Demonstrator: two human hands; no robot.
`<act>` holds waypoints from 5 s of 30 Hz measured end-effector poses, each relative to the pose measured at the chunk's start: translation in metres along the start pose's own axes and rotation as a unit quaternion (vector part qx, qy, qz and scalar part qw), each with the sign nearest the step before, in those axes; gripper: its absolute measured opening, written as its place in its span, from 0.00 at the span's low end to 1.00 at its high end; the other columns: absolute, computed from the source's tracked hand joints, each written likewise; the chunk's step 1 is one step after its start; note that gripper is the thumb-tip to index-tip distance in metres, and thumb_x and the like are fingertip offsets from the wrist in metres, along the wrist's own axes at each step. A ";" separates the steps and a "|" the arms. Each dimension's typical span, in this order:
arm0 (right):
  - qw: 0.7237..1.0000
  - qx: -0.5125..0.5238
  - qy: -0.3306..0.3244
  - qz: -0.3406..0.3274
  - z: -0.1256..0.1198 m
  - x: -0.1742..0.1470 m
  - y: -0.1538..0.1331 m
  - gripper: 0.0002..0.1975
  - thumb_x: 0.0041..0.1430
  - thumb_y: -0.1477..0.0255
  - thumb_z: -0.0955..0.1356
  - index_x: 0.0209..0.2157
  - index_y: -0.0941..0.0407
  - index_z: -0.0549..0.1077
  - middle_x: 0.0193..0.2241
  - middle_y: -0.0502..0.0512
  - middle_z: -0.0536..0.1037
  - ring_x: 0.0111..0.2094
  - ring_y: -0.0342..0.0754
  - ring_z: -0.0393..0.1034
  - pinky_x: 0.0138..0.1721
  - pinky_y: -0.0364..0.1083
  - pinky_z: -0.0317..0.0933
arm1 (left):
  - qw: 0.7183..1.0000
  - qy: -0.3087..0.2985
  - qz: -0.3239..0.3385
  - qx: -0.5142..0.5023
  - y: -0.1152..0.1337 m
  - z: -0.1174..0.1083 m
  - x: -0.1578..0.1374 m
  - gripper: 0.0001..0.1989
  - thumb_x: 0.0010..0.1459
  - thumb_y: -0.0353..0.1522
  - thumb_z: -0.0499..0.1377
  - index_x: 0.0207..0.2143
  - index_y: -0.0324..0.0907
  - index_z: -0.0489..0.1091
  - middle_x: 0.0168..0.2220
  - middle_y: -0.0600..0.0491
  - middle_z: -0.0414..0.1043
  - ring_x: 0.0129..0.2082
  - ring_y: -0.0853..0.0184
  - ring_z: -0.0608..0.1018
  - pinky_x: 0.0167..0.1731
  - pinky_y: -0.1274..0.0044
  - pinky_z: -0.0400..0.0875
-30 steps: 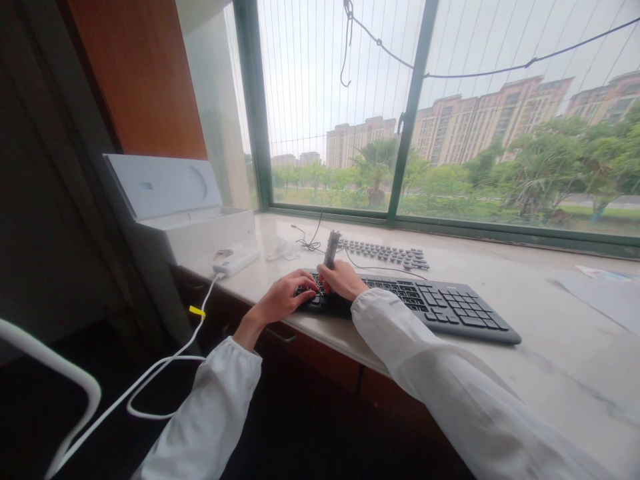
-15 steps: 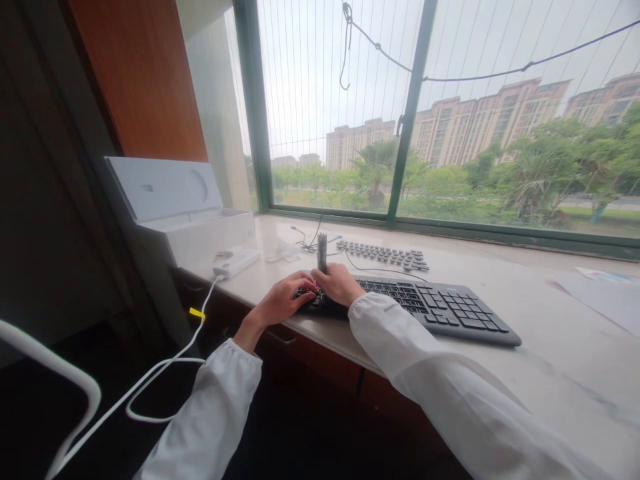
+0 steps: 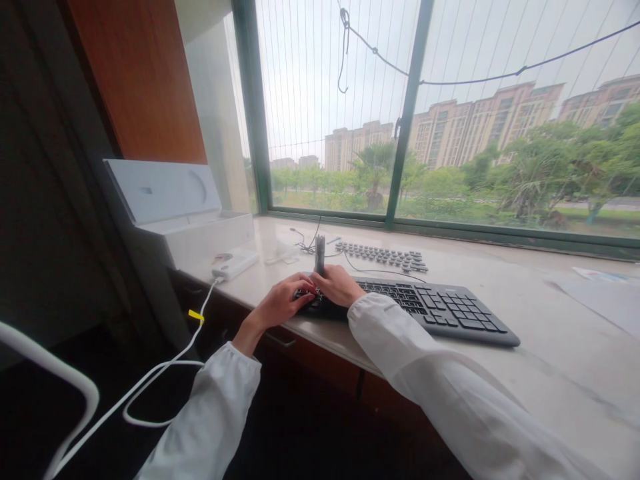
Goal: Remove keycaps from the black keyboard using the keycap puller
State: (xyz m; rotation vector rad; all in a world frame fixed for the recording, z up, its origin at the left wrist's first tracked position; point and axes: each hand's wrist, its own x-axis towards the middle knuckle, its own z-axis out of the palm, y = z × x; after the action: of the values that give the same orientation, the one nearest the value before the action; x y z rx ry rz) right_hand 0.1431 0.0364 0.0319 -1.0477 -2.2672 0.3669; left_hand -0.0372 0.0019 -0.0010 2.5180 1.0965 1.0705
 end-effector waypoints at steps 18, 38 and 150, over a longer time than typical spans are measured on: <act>0.997 -0.010 0.043 -0.060 0.010 -0.009 -0.008 0.10 0.61 0.71 0.60 0.28 0.56 0.69 0.23 0.49 0.72 0.24 0.42 0.60 0.28 0.41 0.47 | 1.000 0.015 0.000 -0.024 -0.001 0.000 0.002 0.09 0.60 0.37 0.60 0.38 0.42 0.76 0.38 0.51 0.73 0.36 0.68 0.73 0.36 0.77 0.67; 0.984 -0.152 0.012 -0.092 0.017 -0.011 -0.004 0.10 0.67 0.68 0.59 0.42 0.59 0.65 0.31 0.57 0.79 0.30 0.47 0.72 0.30 0.43 0.52 | 0.999 0.012 0.033 -0.027 -0.008 0.002 0.003 0.06 0.57 0.36 0.62 0.33 0.44 0.78 0.36 0.53 0.77 0.40 0.65 0.75 0.43 0.75 0.67; 0.969 0.233 0.014 0.086 0.010 -0.005 -0.008 0.19 0.60 0.61 0.63 0.27 0.60 0.75 0.14 0.47 0.65 0.17 0.40 0.60 0.23 0.41 0.55 | 0.967 0.226 -0.081 -0.090 -0.004 0.003 -0.003 0.18 0.56 0.40 0.63 0.47 0.45 0.70 0.43 0.52 0.77 0.35 0.67 0.78 0.37 0.75 0.72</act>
State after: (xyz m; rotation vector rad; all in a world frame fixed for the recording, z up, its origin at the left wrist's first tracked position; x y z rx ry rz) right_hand 0.1345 0.0281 0.0257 -0.9866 -1.9309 0.9025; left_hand -0.0384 0.0028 -0.0062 2.0552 1.2174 1.6605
